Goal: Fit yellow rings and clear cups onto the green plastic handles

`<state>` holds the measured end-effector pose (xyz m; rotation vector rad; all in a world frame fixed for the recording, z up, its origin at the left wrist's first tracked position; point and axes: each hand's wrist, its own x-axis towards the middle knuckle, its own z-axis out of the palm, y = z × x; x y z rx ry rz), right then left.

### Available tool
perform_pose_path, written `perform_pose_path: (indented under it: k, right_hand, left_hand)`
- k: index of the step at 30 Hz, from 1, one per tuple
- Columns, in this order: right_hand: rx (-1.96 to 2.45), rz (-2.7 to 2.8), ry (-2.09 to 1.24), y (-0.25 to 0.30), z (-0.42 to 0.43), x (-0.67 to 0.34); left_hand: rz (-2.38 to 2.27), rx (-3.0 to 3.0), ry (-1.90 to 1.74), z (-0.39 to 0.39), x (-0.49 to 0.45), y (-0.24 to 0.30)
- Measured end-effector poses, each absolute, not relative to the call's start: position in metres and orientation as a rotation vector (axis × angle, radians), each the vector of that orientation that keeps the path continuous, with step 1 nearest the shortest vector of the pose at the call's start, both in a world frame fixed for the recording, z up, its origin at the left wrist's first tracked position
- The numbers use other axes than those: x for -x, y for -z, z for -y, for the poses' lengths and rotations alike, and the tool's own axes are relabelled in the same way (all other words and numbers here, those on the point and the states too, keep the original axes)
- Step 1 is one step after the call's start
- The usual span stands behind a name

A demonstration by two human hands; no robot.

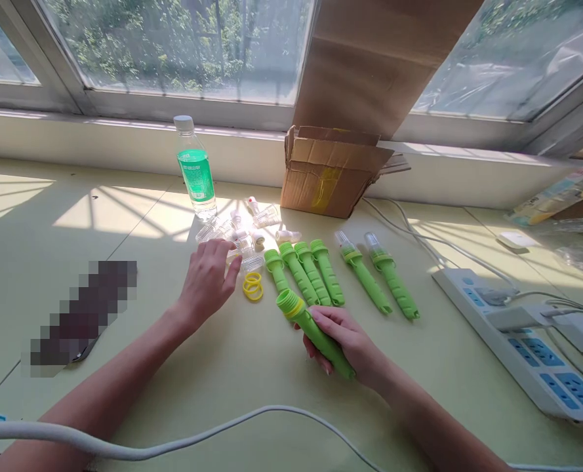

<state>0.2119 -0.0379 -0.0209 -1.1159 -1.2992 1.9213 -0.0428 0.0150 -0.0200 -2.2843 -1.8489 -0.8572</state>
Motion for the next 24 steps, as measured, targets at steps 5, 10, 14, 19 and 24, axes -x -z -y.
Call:
perform_pose_path:
  k: [5, 10, 14, 19, 24]
  right_hand:
    - [1.098, 1.306, -1.923, 0.022, 0.037, -0.211]
    - [1.096, 1.302, -1.922, 0.022, 0.036, -0.210]
    - [1.103, 1.306, -1.915, 0.021, 0.037, -0.211]
    - [1.107, 1.298, -1.928, 0.021, 0.036, -0.212]
    - [1.120, 1.316, -1.920, 0.020, 0.035, -0.211]
  left_hand:
    - [1.866, 2.209, 0.759, -0.041, 0.061, 0.009]
    - [1.783, 2.330, 0.530, -0.072, 0.085, 0.009]
    - [1.717, 2.486, 0.335, -0.087, 0.094, 0.012]
    - [1.616, 2.493, 0.293, -0.091, 0.090, 0.018]
    - [1.599, 2.427, 0.379, -0.088, 0.083, 0.024]
